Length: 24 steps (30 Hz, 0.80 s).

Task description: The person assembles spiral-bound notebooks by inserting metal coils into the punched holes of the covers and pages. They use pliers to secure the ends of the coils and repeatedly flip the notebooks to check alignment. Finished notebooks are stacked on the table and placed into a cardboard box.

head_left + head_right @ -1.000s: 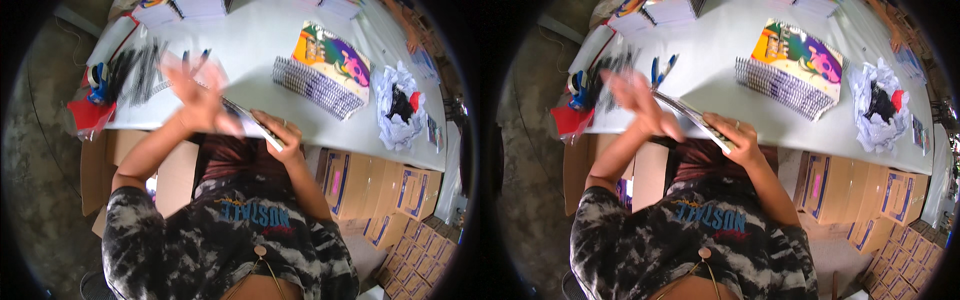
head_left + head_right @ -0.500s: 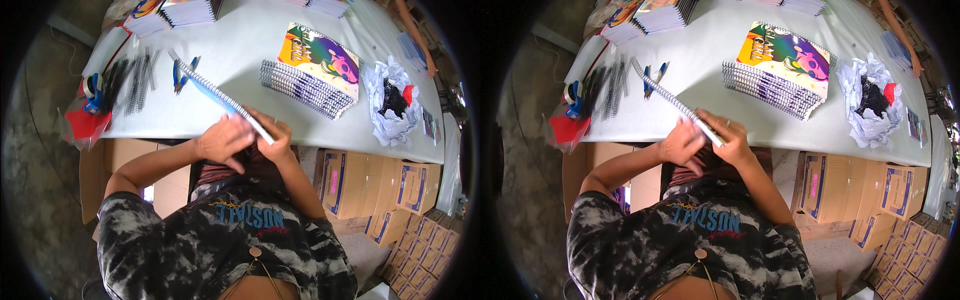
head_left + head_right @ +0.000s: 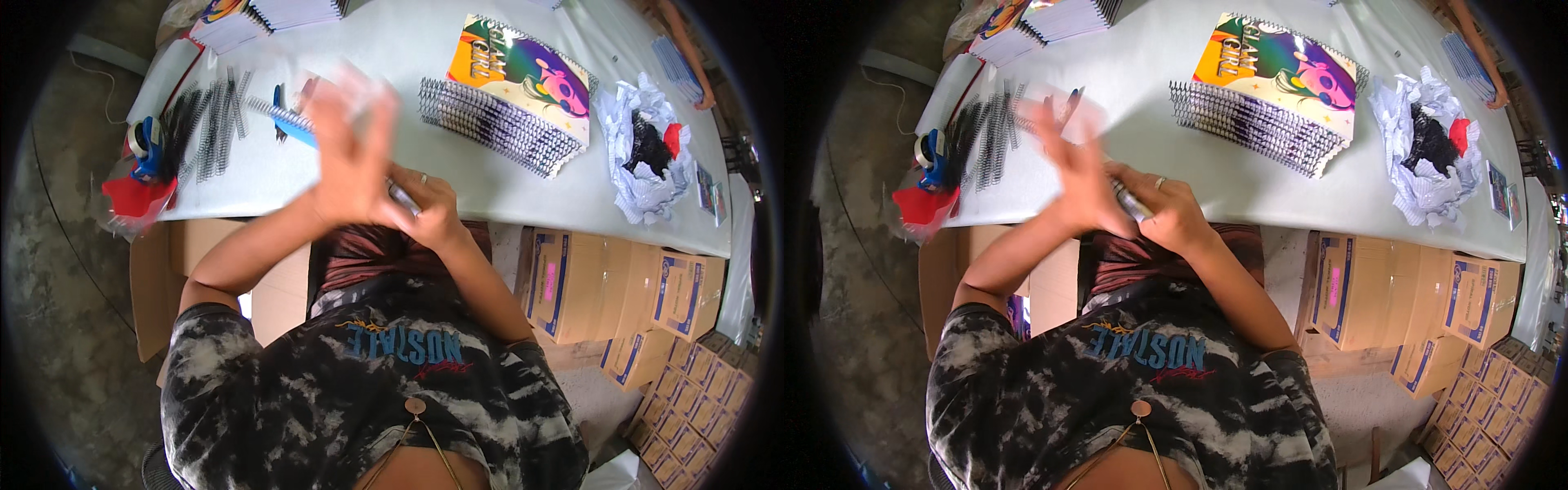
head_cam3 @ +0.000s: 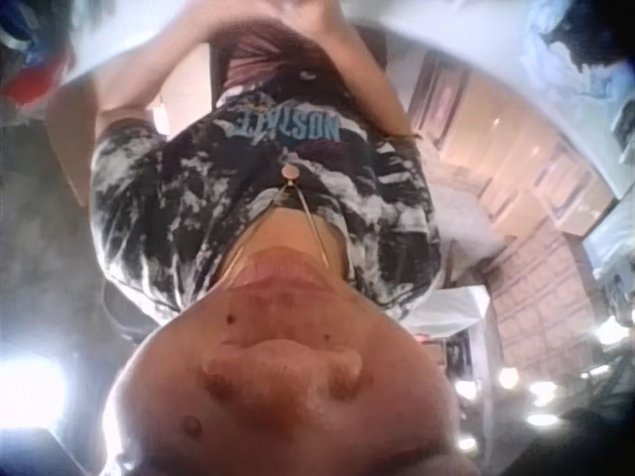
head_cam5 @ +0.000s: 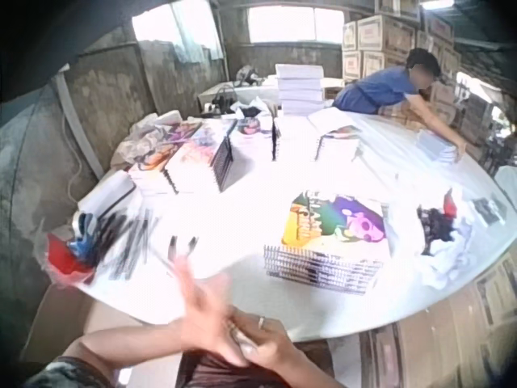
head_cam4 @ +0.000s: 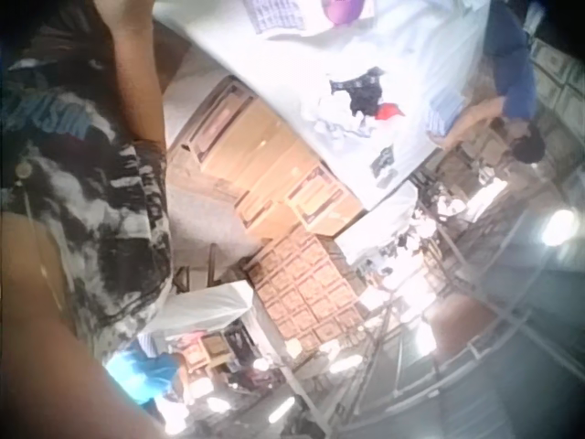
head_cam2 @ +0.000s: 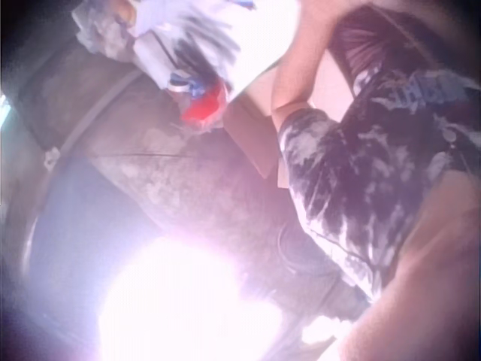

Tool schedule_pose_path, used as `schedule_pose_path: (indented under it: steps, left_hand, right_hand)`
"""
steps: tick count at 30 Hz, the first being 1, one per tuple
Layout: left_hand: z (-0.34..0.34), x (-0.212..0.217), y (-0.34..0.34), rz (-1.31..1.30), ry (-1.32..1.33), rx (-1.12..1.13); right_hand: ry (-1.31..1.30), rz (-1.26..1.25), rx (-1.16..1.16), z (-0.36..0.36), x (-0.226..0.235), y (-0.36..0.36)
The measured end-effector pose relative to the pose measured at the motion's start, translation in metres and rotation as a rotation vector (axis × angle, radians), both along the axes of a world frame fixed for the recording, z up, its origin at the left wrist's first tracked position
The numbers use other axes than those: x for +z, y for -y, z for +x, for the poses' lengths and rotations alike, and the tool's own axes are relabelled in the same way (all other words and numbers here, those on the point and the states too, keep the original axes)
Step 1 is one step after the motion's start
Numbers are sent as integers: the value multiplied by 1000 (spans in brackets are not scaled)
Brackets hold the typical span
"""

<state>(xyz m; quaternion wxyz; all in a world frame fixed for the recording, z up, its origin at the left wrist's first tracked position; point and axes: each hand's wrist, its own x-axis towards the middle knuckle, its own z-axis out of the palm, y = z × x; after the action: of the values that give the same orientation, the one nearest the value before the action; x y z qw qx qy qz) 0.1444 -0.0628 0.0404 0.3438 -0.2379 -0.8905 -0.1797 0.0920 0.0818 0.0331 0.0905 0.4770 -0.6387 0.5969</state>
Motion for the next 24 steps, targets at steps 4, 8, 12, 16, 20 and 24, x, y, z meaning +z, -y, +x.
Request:
schedule_pose_path:
  steps: [4, 8, 12, 16, 20, 24]
  left_hand:
    - [23, -22, -9, -228, -45, -117]
    - [8, 14, 15, 300, 307, -144]
    - [37, -25, -15, 23, 20, -5]
    - [49, 64, -27, 341, 202, 122]
    - [80, 121, -1, 711, 210, 370]
    - [75, 117, 36, 1109, 323, 386]
  right_hand:
    - [55, -57, 5, -8, 3, -1]
    - [183, 9, 139, 0, 3, 3]
    - [79, -54, -46, -2, 8, 15]
    - [119, -251, 353, 14, 33, 45]
    - [-229, 62, 243, 9, 92, 47]
    - [250, 449, 245, 2, 124, 60]
